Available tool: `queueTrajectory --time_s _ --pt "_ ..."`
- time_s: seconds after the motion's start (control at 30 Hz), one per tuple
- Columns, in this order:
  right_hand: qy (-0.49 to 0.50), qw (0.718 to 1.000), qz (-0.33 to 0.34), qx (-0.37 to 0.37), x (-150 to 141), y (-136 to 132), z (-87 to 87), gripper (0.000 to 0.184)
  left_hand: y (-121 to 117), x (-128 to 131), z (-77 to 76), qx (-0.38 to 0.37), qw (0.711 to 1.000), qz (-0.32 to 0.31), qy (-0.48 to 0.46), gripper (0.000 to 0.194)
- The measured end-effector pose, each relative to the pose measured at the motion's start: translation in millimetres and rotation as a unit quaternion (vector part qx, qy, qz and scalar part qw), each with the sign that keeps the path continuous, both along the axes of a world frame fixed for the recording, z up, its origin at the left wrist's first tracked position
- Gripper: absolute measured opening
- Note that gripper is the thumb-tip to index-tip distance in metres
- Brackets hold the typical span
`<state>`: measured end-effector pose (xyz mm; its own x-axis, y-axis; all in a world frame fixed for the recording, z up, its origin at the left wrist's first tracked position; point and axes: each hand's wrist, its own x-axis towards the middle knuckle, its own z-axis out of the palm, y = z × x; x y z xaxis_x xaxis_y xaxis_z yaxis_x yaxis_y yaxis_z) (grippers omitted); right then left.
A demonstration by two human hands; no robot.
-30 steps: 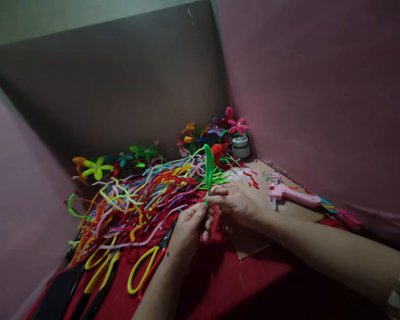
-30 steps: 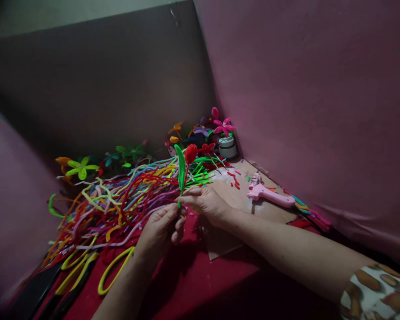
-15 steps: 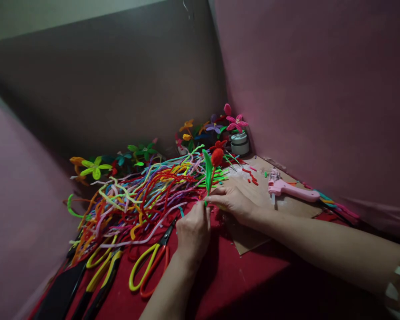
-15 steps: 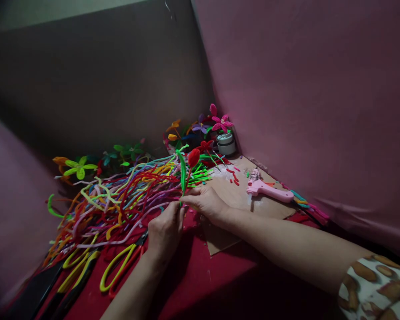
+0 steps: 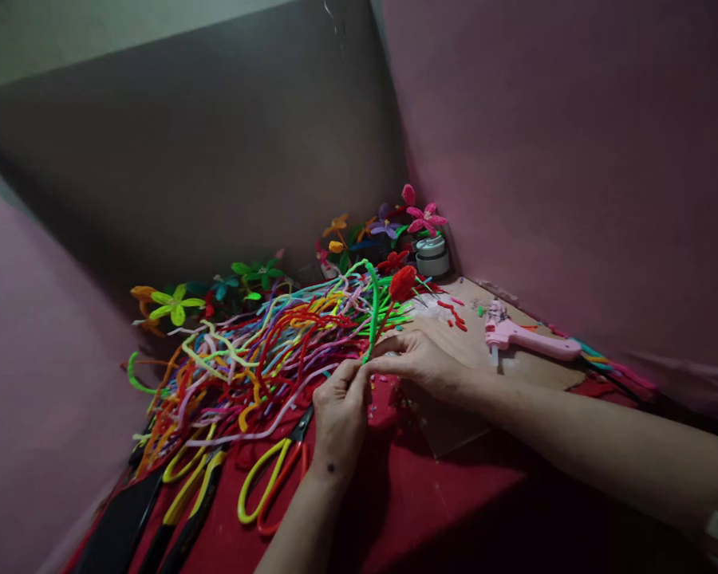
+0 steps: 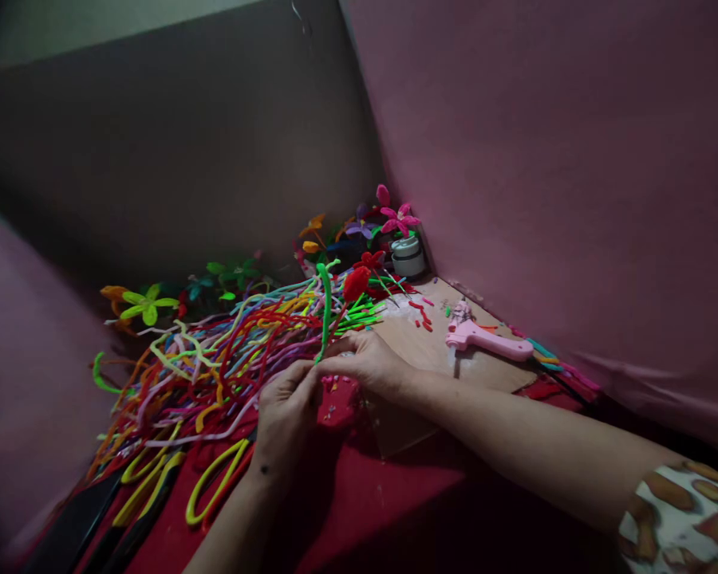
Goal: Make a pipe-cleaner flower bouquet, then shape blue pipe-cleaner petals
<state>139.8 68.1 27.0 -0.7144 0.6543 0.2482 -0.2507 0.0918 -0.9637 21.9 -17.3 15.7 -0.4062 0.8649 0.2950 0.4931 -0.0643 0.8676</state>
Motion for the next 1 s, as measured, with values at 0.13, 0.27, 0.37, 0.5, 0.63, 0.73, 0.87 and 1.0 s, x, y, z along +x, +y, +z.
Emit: queueTrajectory --time_s 0.13,0.27,0.37,0.5,0.63,0.73,0.87,1.0 --pt "0.033 0.998 0.040 -0.023 -0.1 3.5 -4.1 0.015 1.6 0.8 5.6 -0.043 0.977 -0.046 -0.204 0.025" --pt "0.049 0.993 0.066 -0.082 -1.1 8.0 -10.5 0.012 2.9 -2.2 6.3 -0.058 0.920 -0.130 -0.364 0.023" --pt "0.046 0.983 0.092 -0.151 -2.8 10.4 -16.3 0.015 3.7 -4.2 4.5 -0.062 0.869 -0.202 -0.447 0.020" --pt "0.053 0.963 0.136 -0.225 -4.3 10.6 -20.1 0.024 4.1 -4.8 0.2 -0.060 0.813 -0.284 -0.505 0.014" --pt "0.064 0.960 0.131 -0.238 -4.9 10.1 -19.2 0.018 5.4 -4.8 -3.0 -0.063 0.805 -0.305 -0.506 0.016" --pt "0.091 0.969 0.090 -0.209 -5.7 10.2 -17.3 0.011 6.5 -3.5 -0.2 -0.066 0.867 -0.260 -0.419 0.021" --pt "0.110 0.971 0.037 -0.208 -6.8 8.2 -14.5 0.010 5.1 0.0 3.2 -0.022 0.983 -0.123 -0.138 0.027" --pt "0.103 0.968 -0.046 -0.225 -8.3 3.3 -14.0 0.015 3.9 -0.7 -7.5 0.044 0.975 0.003 0.217 0.026"
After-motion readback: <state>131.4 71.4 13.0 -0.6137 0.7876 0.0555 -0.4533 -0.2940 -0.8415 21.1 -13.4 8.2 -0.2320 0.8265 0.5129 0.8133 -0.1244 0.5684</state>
